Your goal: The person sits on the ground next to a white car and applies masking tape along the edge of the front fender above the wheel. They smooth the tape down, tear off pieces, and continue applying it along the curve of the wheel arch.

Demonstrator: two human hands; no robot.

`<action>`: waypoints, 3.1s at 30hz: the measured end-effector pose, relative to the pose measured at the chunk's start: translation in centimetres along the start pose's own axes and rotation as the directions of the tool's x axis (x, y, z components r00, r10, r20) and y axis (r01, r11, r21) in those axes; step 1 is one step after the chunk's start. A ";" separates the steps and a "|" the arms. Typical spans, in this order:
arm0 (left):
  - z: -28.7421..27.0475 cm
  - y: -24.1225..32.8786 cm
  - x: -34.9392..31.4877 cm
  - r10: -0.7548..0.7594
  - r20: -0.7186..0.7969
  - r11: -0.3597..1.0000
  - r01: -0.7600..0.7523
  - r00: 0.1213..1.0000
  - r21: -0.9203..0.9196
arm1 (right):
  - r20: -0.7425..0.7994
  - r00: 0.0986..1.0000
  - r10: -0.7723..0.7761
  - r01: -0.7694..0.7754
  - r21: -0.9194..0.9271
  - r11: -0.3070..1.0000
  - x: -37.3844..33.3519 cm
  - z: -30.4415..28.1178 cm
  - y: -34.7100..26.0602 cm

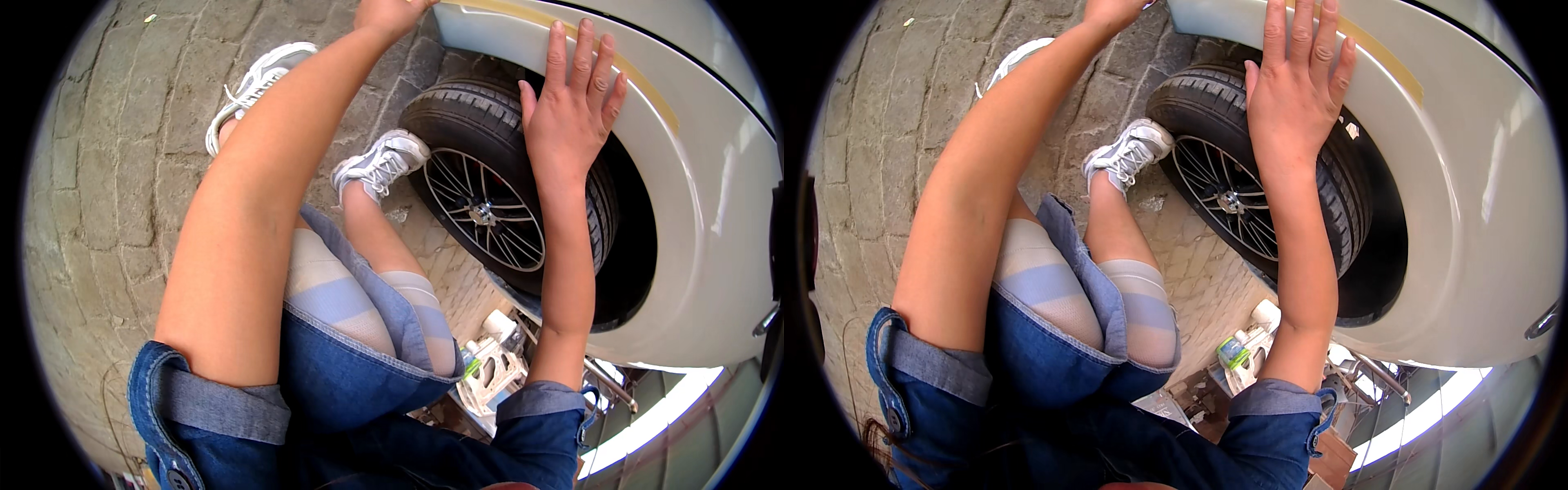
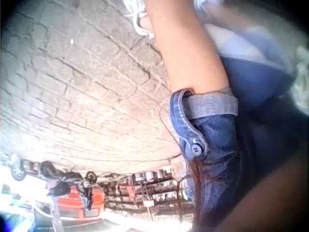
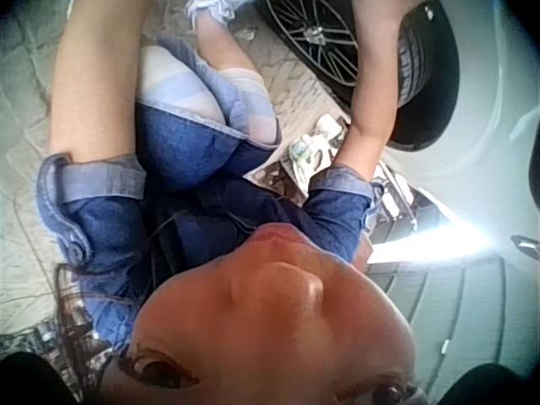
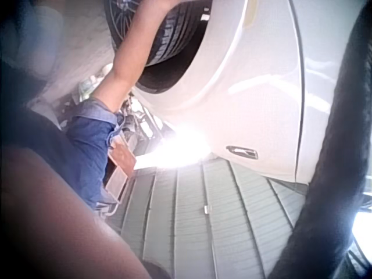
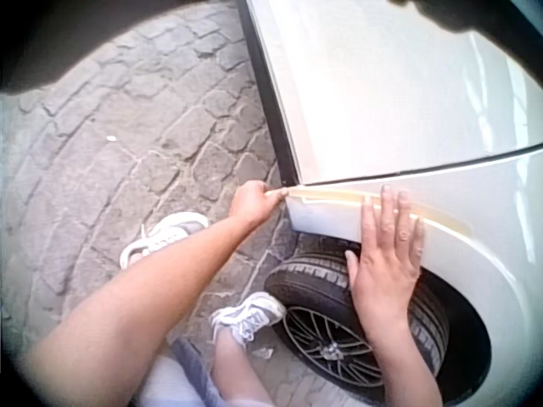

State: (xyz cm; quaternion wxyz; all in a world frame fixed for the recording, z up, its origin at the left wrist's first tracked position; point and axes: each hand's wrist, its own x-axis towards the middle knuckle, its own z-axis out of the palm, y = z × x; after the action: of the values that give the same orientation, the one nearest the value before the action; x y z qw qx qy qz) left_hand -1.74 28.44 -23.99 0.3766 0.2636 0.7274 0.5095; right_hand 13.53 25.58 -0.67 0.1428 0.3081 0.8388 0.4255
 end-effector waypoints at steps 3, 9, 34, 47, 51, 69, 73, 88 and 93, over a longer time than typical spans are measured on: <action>0.0 0.0 -0.1 0.000 -0.003 1.000 0.000 1.000 -0.017 | -0.001 1.000 -0.003 0.003 -0.004 1.000 0.1 0.2 -0.2; 0.4 -0.1 -0.3 0.012 -0.031 1.000 -0.012 0.999 0.004 | 0.010 1.000 -0.021 0.021 -0.024 0.999 0.5 0.3 -0.8; 0.2 0.4 -0.6 -0.047 0.031 0.999 0.048 0.998 -0.022 | 0.036 0.998 -0.058 0.059 -0.025 0.998 0.9 0.8 -1.6; 0.4 0.3 -0.7 -0.018 0.022 1.000 0.018 1.000 -0.023 | 0.068 0.995 -0.075 0.079 -0.063 0.995 1.2 1.3 -2.2; 0.5 0.1 -0.6 -0.012 0.014 0.999 0.012 1.000 -0.034 | 0.063 0.994 -0.090 0.094 -0.061 0.994 1.3 1.3 -2.5; 0.8 0.1 -0.6 0.003 0.012 0.998 -0.002 1.000 -0.070 | 0.064 0.991 -0.119 0.125 -0.092 0.988 1.5 1.8 -3.1; 0.8 0.0 -0.7 -0.011 0.010 0.998 0.011 1.000 -0.055 | 0.074 0.990 -0.122 0.128 -0.087 0.988 1.6 1.7 -3.2; 0.9 0.0 -0.6 -0.023 0.061 1.000 0.024 0.998 -0.016 | 0.085 0.989 -0.124 0.132 -0.091 0.987 1.7 2.1 -3.4; 1.1 -0.1 -0.7 -0.030 0.032 1.000 0.030 0.999 -0.007 | 0.085 0.989 -0.125 0.133 -0.097 0.986 1.7 2.0 -3.5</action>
State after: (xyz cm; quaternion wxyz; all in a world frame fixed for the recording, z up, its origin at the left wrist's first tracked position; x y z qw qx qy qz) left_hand -0.43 28.52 -24.15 0.3970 0.2593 0.7231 0.5022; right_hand 11.80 26.37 -4.67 0.2185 0.2618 0.8279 0.4454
